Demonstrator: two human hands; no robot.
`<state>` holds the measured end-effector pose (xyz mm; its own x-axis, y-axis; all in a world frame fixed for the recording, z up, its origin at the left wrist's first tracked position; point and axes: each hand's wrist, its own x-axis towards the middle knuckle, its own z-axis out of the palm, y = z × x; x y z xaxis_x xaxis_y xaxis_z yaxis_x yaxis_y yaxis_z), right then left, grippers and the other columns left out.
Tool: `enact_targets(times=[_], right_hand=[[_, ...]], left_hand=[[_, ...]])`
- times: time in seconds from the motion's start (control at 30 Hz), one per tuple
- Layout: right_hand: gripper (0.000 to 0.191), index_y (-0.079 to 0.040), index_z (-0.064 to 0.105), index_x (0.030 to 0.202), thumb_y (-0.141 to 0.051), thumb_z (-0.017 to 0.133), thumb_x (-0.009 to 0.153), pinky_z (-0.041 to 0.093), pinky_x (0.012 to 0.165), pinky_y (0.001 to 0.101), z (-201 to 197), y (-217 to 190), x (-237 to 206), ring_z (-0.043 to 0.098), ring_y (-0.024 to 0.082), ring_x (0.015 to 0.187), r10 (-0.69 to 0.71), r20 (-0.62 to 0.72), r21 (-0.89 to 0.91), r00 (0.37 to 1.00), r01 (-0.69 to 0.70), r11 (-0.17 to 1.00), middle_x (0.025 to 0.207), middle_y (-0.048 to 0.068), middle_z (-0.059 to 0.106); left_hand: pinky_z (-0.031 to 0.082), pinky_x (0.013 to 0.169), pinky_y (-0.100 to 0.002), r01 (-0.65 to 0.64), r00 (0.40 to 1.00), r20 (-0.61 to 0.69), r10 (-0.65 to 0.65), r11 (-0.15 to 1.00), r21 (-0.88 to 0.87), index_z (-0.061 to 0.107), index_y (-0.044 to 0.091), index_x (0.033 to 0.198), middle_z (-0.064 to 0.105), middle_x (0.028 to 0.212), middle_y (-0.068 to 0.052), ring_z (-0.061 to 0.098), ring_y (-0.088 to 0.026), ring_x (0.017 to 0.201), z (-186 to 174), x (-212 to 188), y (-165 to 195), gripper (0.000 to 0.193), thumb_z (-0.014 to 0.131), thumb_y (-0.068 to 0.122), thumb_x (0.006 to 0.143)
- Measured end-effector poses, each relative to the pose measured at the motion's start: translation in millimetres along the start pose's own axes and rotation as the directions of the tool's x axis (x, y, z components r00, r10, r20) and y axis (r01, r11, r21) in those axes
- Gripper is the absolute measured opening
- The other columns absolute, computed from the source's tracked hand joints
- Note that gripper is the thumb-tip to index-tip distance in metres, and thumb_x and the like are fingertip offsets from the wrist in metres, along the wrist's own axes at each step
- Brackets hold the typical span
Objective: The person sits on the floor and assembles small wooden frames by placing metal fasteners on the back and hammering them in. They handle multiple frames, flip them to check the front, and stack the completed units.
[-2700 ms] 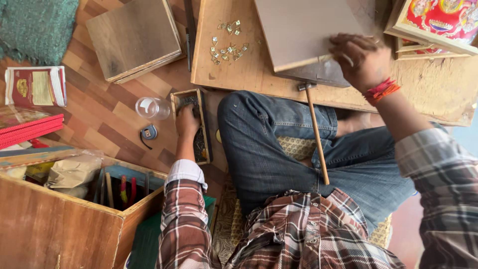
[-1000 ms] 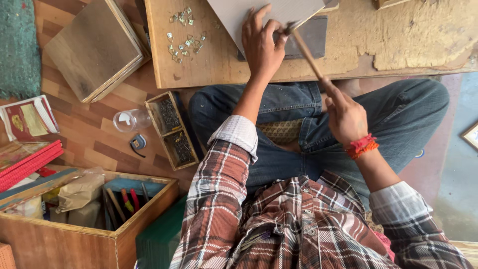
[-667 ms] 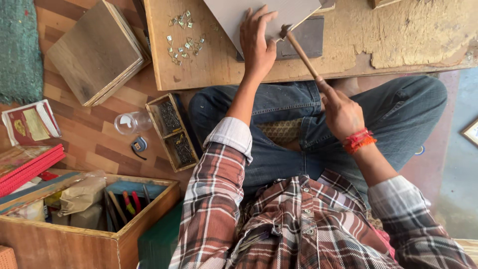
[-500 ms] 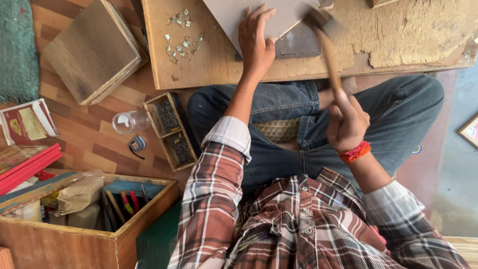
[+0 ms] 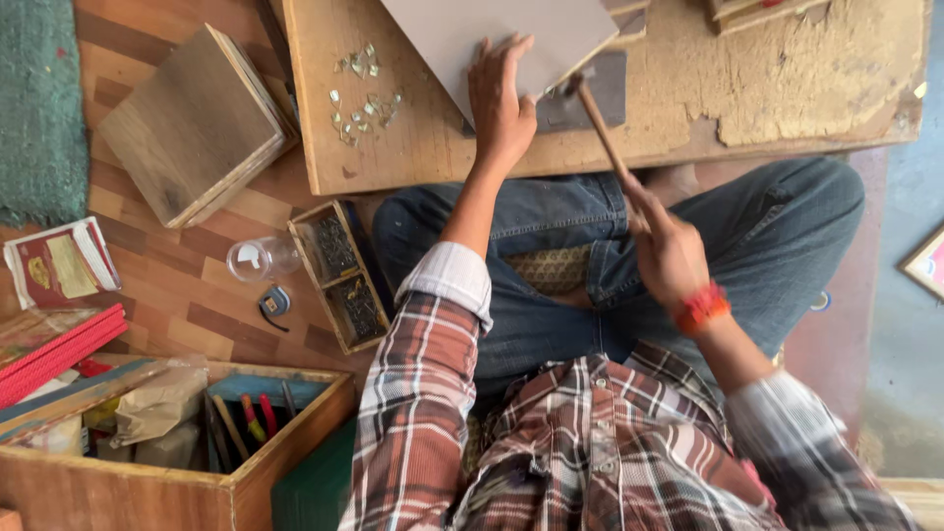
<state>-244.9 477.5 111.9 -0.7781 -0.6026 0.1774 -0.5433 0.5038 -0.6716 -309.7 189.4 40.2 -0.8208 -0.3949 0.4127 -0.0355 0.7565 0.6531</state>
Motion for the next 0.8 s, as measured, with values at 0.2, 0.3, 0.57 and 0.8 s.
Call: enact_targets(times=[0.2,0.3,0.57,0.8], right_hand=[[0.056,-0.018,0.045,0.154,-0.017,0.057,0.099,0.036,0.04,0.0219,6,-11,-46,0.044,0.006,0.048,0.419,0.546,0.636,0.726,-0.684,0.357,0.067,0.0,0.054],[0.058,-0.013,0.047,0.155,-0.02,0.061,0.099,0.04,0.046,0.0274,23,-16,-38,0.049,0.013,0.053,0.392,0.591,0.633,0.705,-0.706,0.317,0.077,0.006,0.057],[0.117,-0.002,0.02,0.161,-0.033,0.093,0.076,0.039,0.115,0.0534,31,2,96,0.041,0.047,0.142,-0.193,-0.21,-0.134,0.958,0.167,0.977,0.158,0.029,0.038],[0.092,-0.008,0.027,0.161,-0.01,0.09,0.094,0.058,0.117,0.0473,53,58,187,0.055,0.031,0.148,0.002,-0.339,0.514,0.941,0.183,0.838,0.155,0.017,0.049]], left_hand=[[0.03,0.117,-0.054,0.315,0.871,-0.419,-0.257,0.946,0.075,0.039,0.014,0.149,0.042,0.154,-0.025,0.038,-0.041,0.144,-16,-13,-22,0.086,0.081,0.002,0.075],[0.047,0.111,-0.047,0.244,0.864,-0.078,-0.498,0.549,-0.799,0.028,0.012,0.155,0.047,0.152,-0.022,0.05,-0.032,0.137,-30,-12,-32,0.086,0.073,-0.003,0.083],[0.06,0.105,-0.041,0.015,0.989,-0.055,-0.139,0.462,-0.887,0.018,0.011,0.166,0.039,0.157,-0.016,0.062,-0.026,0.128,-71,7,110,0.093,0.077,0.022,0.096],[0.049,0.114,-0.032,-0.098,0.991,-0.134,0.023,0.801,-0.591,0.052,0.007,0.144,0.063,0.14,-0.007,0.066,-0.018,0.128,-138,-7,102,0.046,0.073,0.019,0.105]])
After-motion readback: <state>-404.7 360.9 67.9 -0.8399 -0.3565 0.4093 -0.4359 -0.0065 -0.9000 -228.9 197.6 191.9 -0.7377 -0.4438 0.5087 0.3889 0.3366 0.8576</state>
